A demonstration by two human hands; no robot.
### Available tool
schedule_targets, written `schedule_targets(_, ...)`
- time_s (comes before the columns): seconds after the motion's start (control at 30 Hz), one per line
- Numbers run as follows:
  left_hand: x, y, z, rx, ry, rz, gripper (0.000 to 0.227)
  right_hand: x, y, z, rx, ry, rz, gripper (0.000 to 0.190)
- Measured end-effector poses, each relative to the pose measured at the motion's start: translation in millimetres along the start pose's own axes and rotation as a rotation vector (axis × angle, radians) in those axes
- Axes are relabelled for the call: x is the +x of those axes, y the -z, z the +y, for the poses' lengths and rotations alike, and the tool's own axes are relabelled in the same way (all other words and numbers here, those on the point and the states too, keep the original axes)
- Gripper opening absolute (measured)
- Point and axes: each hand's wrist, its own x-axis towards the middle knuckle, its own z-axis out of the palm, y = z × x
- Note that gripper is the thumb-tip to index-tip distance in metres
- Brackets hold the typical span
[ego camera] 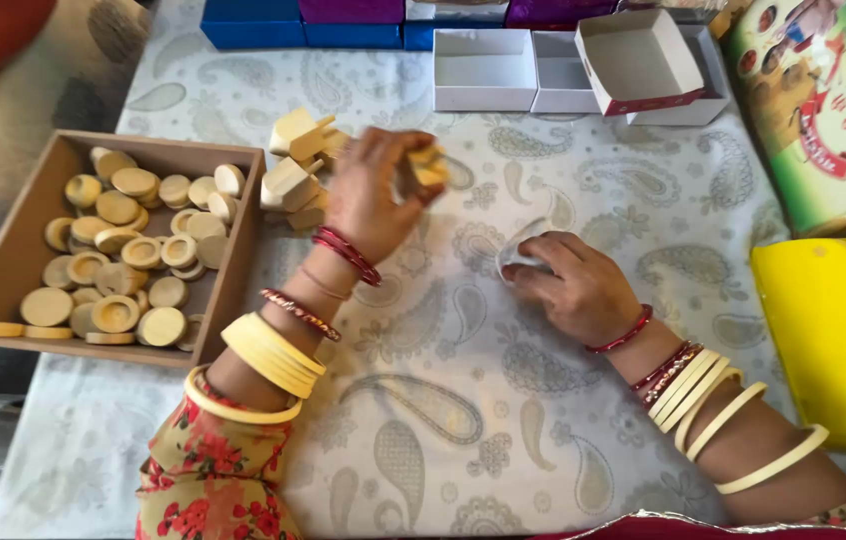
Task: The person wipes small wooden toy parts with a white cloth on a table. They pick up each piece, rub it with the cloth, and place it back on the table. The workspace includes boxes of wooden parts and colorful gift boxes in the background.
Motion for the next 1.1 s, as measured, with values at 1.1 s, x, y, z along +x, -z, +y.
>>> schedule_targets(1.1,5.0,46.9,-100.5,0.54,0.307,0.255,0.041,-7.0,-4.5,8.2,0.119,-0.017,-0.084,0.018)
